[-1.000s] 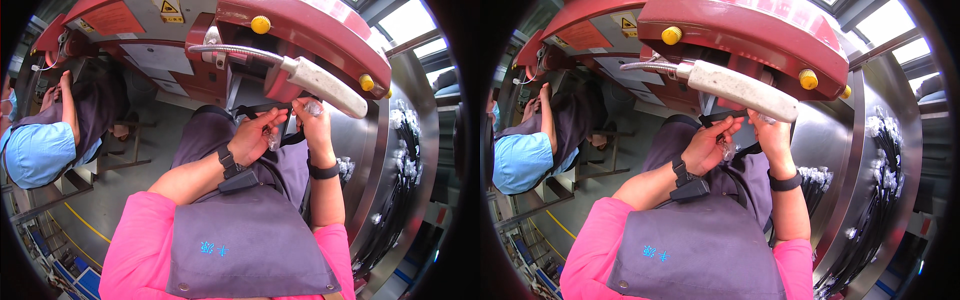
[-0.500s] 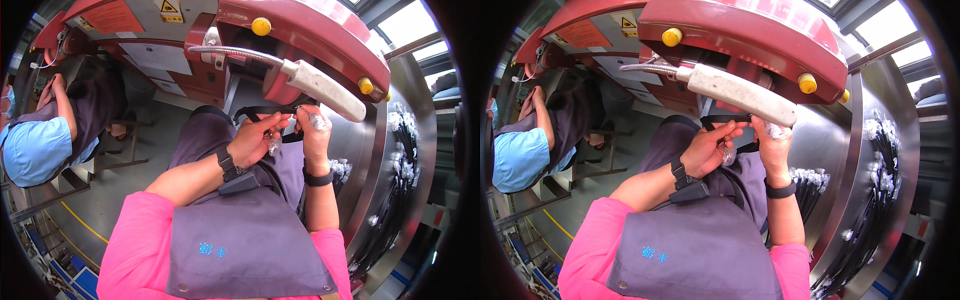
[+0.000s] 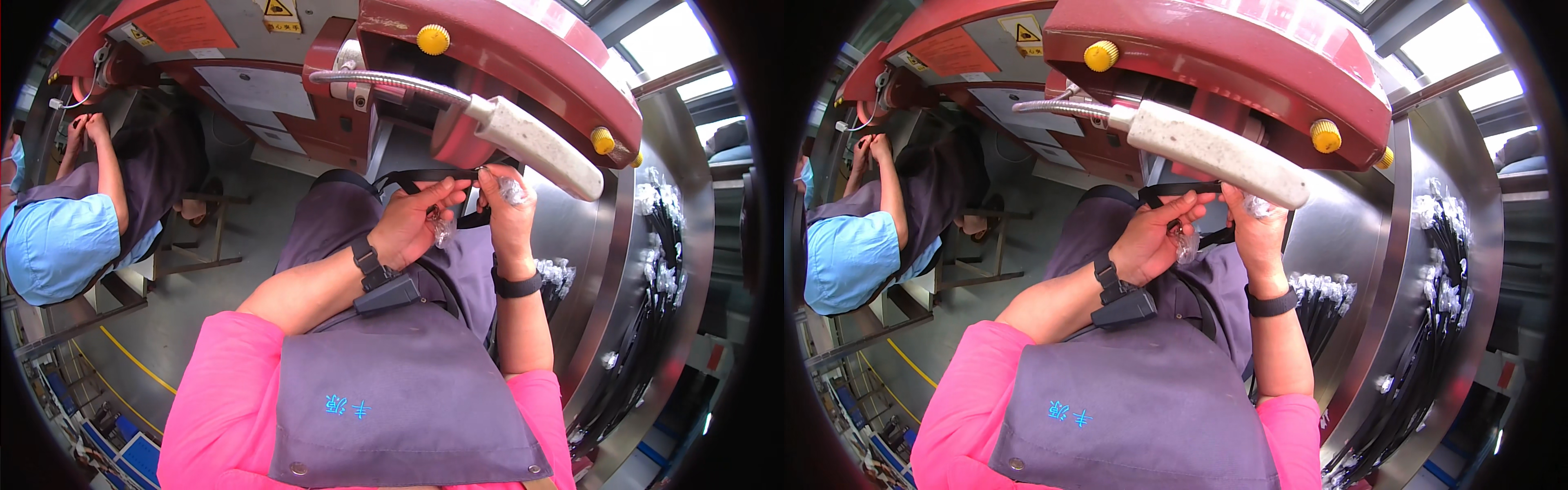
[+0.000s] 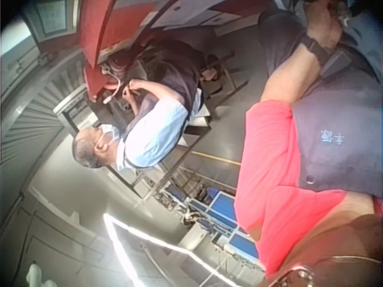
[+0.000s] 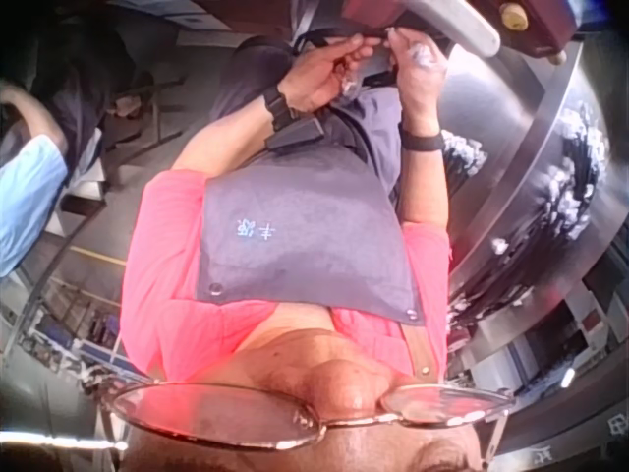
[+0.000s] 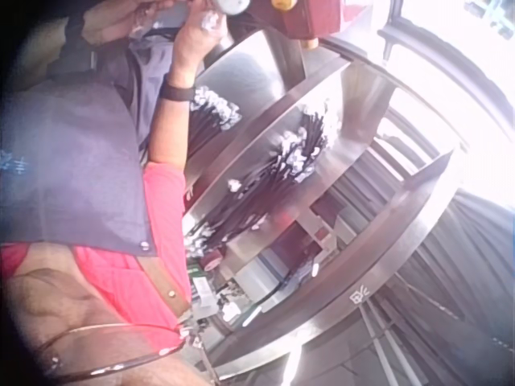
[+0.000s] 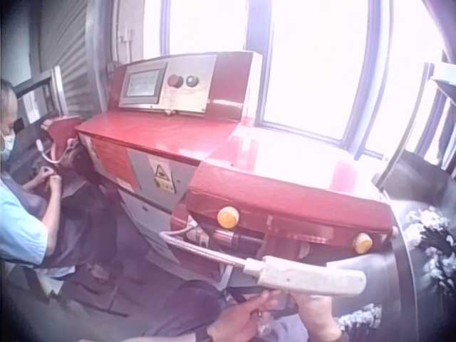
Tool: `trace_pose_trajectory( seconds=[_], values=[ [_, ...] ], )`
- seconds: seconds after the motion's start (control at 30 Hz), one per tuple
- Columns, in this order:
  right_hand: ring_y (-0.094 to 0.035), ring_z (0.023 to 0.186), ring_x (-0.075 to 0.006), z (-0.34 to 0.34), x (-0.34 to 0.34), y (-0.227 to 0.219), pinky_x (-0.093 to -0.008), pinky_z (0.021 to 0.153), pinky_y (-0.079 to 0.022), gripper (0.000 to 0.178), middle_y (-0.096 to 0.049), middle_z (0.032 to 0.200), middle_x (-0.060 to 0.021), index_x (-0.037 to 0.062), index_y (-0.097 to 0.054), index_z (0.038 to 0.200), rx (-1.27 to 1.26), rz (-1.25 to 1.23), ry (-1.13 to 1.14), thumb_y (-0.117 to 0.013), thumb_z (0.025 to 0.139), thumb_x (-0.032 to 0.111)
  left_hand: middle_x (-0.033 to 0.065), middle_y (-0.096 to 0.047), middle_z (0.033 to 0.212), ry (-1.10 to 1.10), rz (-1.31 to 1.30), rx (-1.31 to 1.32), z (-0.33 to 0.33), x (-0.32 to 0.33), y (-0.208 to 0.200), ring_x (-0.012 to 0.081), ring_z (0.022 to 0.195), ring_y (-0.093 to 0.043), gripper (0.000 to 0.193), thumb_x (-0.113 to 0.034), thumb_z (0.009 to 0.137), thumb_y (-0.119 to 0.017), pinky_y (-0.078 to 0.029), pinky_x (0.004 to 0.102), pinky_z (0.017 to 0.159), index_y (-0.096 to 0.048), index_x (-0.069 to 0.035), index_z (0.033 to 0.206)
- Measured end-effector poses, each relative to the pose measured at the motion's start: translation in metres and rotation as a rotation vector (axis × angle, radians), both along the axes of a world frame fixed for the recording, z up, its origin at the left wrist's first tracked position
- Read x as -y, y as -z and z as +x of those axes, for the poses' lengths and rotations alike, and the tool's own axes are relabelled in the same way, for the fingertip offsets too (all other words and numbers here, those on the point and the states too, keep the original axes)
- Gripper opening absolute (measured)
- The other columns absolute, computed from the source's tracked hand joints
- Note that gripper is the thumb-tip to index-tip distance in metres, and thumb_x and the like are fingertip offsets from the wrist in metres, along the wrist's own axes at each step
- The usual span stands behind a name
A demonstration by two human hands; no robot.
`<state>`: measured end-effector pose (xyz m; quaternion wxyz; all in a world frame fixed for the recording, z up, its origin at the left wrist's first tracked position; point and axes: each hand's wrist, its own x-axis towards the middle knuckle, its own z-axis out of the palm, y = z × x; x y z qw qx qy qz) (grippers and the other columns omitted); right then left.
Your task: Assembling small metal buckles and plastic components onto black leather straps at a workshop station.
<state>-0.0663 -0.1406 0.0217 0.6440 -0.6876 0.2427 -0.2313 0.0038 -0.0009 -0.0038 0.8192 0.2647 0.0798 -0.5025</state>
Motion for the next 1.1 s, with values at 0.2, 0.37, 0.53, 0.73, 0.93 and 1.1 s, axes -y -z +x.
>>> trace_pose_trajectory(
  seconds=[0.2, 0.37, 0.53, 0.73, 0.93, 1.1],
  values=[
    [-0.052, 0.059, -0.0075, 0.001, 0.001, 0.003, -0.0223, 0.052, -0.043, 0.012, -0.061, 0.074, -0.0026, 0.002, -0.064, 0.095, 0.0, -0.007, 0.013, -0.066, 0.088, 0.011, 0.0035, -0.068, 0.091, -0.027, 0.028, 0.0, 0.0, 0.0, -0.006, 0.0062, 0.074, -0.06, 0.02, -0.017, 0.09, -0.065, -0.047, 0.0183, 0.061, -0.067, -0.002, 0.103],
    [-0.052, 0.058, -0.008, 0.001, 0.002, 0.004, -0.0232, 0.052, -0.044, 0.012, -0.061, 0.075, -0.0031, 0.0012, -0.064, 0.095, 0.028, -0.006, 0.038, -0.066, 0.088, 0.01, 0.0042, -0.068, 0.092, -0.014, 0.0, -0.014, 0.0, 0.003, -0.006, 0.0064, 0.074, -0.06, 0.018, -0.017, 0.09, -0.064, -0.047, 0.0185, 0.061, -0.068, -0.002, 0.1],
    [-0.052, 0.058, -0.0087, -0.004, 0.002, -0.002, -0.0234, 0.052, -0.044, 0.011, -0.061, 0.074, -0.0042, -0.0004, -0.064, 0.096, 0.116, 0.001, 0.055, -0.065, 0.088, 0.008, 0.0073, -0.068, 0.094, -0.019, 0.001, 0.006, -0.004, 0.006, -0.015, 0.0044, 0.068, -0.055, 0.017, -0.016, 0.091, -0.063, -0.042, 0.0177, 0.053, -0.067, -0.001, 0.096],
    [-0.052, 0.058, -0.009, -0.023, 0.002, 0.0, -0.0222, 0.052, -0.042, 0.006, -0.061, 0.077, -0.004, -0.0012, -0.065, 0.091, 0.105, -0.218, -0.024, -0.065, 0.086, 0.0, 0.0056, -0.065, 0.087, 0.134, 0.023, -0.033, -0.001, -0.003, -0.017, 0.0043, 0.063, -0.049, 0.024, -0.025, 0.092, -0.061, -0.034, 0.0183, 0.045, -0.064, -0.001, 0.098],
    [-0.063, 0.07, -0.0248, -0.029, 0.001, -0.011, -0.0315, 0.06, -0.05, 0.025, -0.062, 0.08, -0.0108, 0.004, -0.067, 0.09, 0.149, -0.847, -0.269, -0.075, 0.068, -0.003, 0.002, -0.059, 0.08, 0.289, 0.04, -0.154, 0.008, -0.009, 0.01, 0.0051, 0.063, -0.049, 0.025, -0.025, 0.093, -0.06, -0.031, 0.0185, 0.044, -0.062, -0.002, 0.101],
    [-0.062, 0.069, -0.0281, -0.034, 0.0, -0.022, -0.035, 0.06, -0.05, 0.029, -0.06, 0.079, -0.0097, 0.0033, -0.066, 0.093, 0.055, -0.961, -0.433, -0.075, 0.066, 0.0, 0.0019, -0.06, 0.082, 0.329, 0.052, -0.086, 0.007, -0.009, 0.03, 0.0061, 0.068, -0.052, 0.021, -0.02, 0.093, -0.06, -0.033, 0.0181, 0.045, -0.062, -0.002, 0.104]
  ],
)
